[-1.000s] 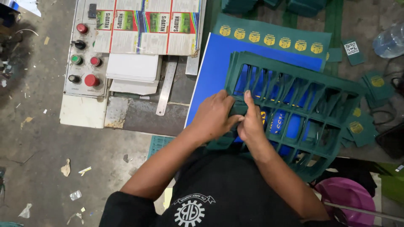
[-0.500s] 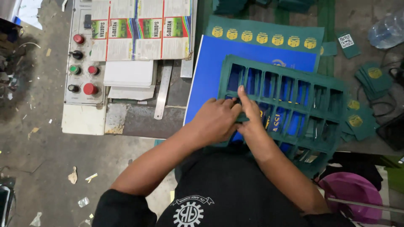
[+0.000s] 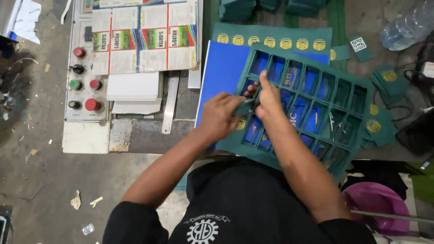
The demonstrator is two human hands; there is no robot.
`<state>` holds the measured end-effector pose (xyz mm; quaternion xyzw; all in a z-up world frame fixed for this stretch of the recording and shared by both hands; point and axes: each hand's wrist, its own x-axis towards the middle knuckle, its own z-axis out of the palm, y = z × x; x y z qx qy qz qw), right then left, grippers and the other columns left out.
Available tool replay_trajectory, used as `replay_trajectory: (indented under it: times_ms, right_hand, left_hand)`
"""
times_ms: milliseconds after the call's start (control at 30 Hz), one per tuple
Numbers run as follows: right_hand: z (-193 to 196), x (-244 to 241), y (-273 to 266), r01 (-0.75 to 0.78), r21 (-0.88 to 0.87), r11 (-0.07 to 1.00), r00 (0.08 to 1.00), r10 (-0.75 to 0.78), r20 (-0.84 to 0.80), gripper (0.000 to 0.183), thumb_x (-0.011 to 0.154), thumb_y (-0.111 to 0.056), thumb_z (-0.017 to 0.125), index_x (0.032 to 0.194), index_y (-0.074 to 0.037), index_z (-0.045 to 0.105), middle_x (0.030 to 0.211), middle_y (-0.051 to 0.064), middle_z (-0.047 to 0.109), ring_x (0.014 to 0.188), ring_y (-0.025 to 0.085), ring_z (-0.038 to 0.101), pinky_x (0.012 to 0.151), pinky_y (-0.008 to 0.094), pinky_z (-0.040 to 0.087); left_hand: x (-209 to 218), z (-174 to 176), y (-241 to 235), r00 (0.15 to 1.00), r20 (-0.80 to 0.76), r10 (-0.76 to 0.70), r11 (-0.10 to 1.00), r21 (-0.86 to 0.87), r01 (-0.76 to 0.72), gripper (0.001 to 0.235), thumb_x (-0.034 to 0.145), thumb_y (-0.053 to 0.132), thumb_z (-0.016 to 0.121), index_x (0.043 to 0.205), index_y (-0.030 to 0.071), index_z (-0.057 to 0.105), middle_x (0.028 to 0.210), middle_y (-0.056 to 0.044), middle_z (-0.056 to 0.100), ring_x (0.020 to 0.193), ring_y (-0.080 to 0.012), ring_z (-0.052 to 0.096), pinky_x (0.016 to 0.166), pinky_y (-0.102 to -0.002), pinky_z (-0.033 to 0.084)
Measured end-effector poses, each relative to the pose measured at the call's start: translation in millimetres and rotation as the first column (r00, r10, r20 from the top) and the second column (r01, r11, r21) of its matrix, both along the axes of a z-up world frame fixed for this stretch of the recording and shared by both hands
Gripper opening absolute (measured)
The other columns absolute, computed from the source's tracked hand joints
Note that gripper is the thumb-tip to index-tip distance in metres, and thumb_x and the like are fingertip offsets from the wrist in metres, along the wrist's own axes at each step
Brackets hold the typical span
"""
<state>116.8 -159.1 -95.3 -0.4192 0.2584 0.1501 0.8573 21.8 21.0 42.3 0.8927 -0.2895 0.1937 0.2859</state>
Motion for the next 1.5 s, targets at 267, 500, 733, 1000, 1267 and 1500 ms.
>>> replay_trajectory:
  times_ms: [267,500,733,1000,1267,1500]
  right_hand:
    - [-1.1,-0.4,-2.0,0.001,-0.008,1.000,0.999,0.000,0.043,0.052,0.094,-0.061,0.060,0.096,-0.009,0.055,0.073,0.007,0.063,0.063,0.027,0.067,0.060,0.051,0.061]
    - [-9.5,26.5,-0.3,-0.110,-0.012,0.994,0.992,0.109,-0.070,0.053,0.095,-0.060,0.058,0.110,-0.009,0.058,0.085,0.009,0.068,0.074,0.026,0.067,0.068,0.048,0.057]
    - [86.6,-8.1,-21.9,-0.357,-0.084,0.930,0.934,0.353,-0.060,0.044,0.093,-0.052,0.063,0.120,-0.017,0.058,0.110,0.005,0.071,0.106,0.022,0.065,0.091,0.042,0.045]
    - [116.4,-81.3,-39.3,-0.269,-0.093,0.959,0.948,0.280,0.148,0.064,0.107,-0.032,0.063,0.136,0.004,0.020,0.138,0.012,0.040,0.137,0.021,0.045,0.122,0.039,0.032]
    - [120.5,-125.2,-25.0,-0.080,-0.610,0.788,0.762,0.443,0.473,0.073,0.096,-0.009,0.069,0.160,-0.002,0.034,0.150,0.016,0.054,0.131,0.022,0.057,0.106,0.032,0.048]
    - [121.7,-127.4,-11.4,0.134,-0.912,0.387,0.632,0.676,0.379,0.052,0.086,-0.013,0.084,0.132,-0.012,0.062,0.120,0.010,0.073,0.118,0.025,0.065,0.108,0.038,0.047]
  left_hand:
    - [22.0,1.8,49.1,0.731,-0.667,0.146,0.532,-0.570,-0.626,0.047,0.093,0.047,0.074,0.096,0.001,0.074,0.076,-0.003,0.070,0.066,-0.0110,0.062,0.062,-0.031,0.051]
    - [-38.8,-9.6,-25.0,0.661,-0.749,-0.034,0.623,-0.534,-0.572,0.037,0.093,0.037,0.074,0.104,0.001,0.074,0.080,0.001,0.067,0.072,-0.0067,0.058,0.063,-0.027,0.050]
    - [-43.3,-36.8,-28.5,0.699,-0.711,-0.079,0.528,-0.625,-0.575,0.027,0.096,0.025,0.074,0.103,0.000,0.073,0.082,0.001,0.068,0.074,-0.0062,0.058,0.065,-0.026,0.050]
    - [-38.6,-34.8,-36.6,0.703,-0.709,0.050,0.499,-0.592,-0.633,0.028,0.097,0.027,0.074,0.098,0.000,0.073,0.077,0.000,0.069,0.070,-0.0067,0.061,0.063,-0.026,0.052]
    - [-41.9,-34.1,-20.3,0.638,-0.734,-0.233,0.418,-0.668,-0.616,0.028,0.095,0.023,0.074,0.113,0.002,0.072,0.092,0.000,0.072,0.081,-0.0084,0.064,0.071,-0.026,0.054]
    - [-48.9,-5.3,13.0,0.886,-0.460,0.065,0.813,-0.490,-0.314,0.049,0.085,0.015,0.083,0.130,0.003,0.067,0.115,-0.011,0.075,0.109,-0.0270,0.070,0.098,-0.037,0.053]
